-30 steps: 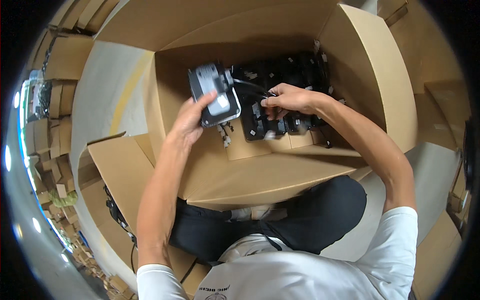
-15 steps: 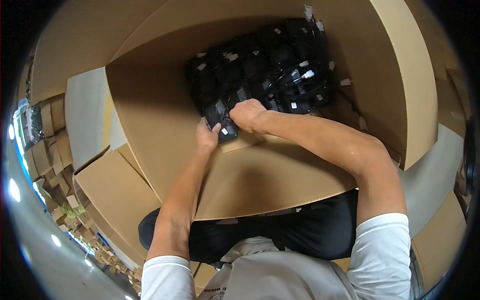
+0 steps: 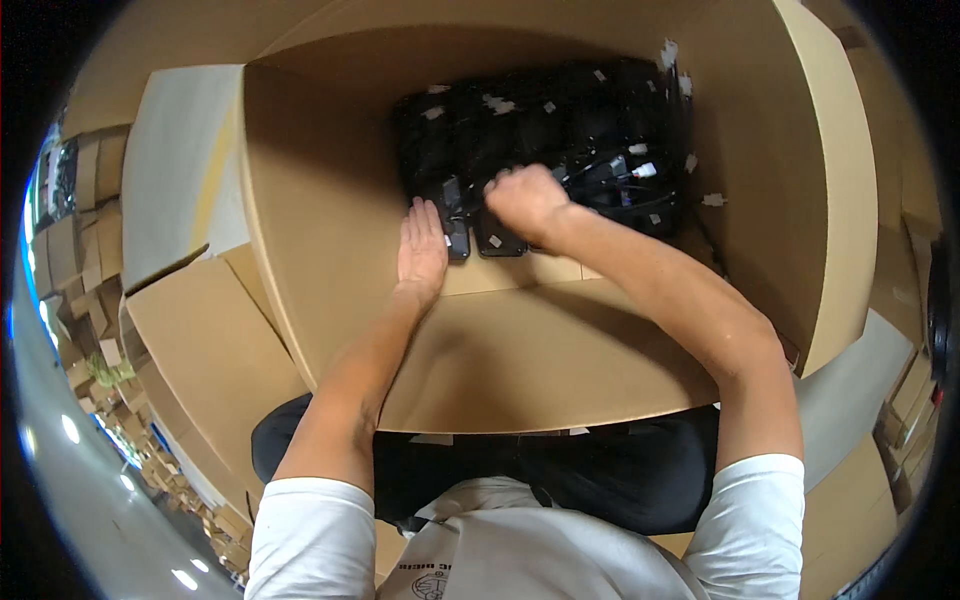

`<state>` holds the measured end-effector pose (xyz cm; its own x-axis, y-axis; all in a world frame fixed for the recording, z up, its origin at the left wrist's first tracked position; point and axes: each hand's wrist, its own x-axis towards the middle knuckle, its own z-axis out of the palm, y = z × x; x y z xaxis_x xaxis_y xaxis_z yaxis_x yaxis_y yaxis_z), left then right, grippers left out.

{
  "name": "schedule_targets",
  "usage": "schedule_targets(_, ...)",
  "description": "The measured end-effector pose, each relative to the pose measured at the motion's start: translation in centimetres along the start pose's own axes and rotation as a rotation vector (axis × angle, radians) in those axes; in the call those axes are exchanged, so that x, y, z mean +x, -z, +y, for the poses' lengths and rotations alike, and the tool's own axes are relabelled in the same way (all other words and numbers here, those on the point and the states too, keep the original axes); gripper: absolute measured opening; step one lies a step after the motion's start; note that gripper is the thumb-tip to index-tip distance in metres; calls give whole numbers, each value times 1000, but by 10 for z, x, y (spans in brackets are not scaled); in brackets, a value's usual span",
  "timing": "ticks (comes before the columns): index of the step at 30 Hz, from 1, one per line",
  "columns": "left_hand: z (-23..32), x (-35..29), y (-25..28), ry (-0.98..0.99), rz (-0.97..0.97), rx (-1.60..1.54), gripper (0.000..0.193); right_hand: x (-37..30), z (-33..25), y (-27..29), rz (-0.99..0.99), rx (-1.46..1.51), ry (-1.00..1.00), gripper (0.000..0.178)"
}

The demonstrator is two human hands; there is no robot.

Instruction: The person sits on the floor between two large cardboard boxes and repeatedly picks up black electronic devices from a pile in the left box. They inspect each device by turning it over in their hands and then place it into the empty box on the right. The process is repeated for multiple units throughout the clip.

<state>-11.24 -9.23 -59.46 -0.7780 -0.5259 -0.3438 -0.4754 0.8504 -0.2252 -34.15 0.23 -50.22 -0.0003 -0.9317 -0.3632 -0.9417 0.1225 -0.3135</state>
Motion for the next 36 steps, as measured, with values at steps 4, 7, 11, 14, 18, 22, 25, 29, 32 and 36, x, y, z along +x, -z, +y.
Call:
schedule_targets(4, 0, 23, 65, 22, -426, -182, 70, 1, 25, 22, 246, -277, -7, 29)
schedule_targets(7, 12, 21, 130, -164, -473, 110, 29, -9, 8, 34, 448, -237, 145, 45)
schedule_targets(11, -3, -2, 239, -233, -46, -402, 20, -39, -21, 68, 132, 25, 183, 33)
schedule_targets(14, -43, -93, 324, -327, 380, -505, 29, -70, -5, 58, 102, 136, 313, 23)
schedule_targets(18, -156, -250, 359, -223, 793, -801, 35, -122, 24, 73, -132, 83, -127, 24)
schedule_targets(22, -298, -383, 229, 777, 776, -733, 52, -170, 23, 85, -7, 307, -230, 24)
schedule_targets(25, -318, -474, 93, 1066, 281, -550, 98, -177, 16, 97, -22, 273, -124, 25)
schedule_targets(29, -319, -477, 23, 1140, 70, -526, 115, -149, -52, 148, -67, 178, -95, 27)
schedule_targets(32, -353, -469, 24, 1243, 58, -703, 81, -128, -142, 185, 121, 254, 19, 28)
schedule_targets(36, -376, -518, 35, 1206, 433, -910, 29, -118, -286, 225, 198, 367, 261, 29)
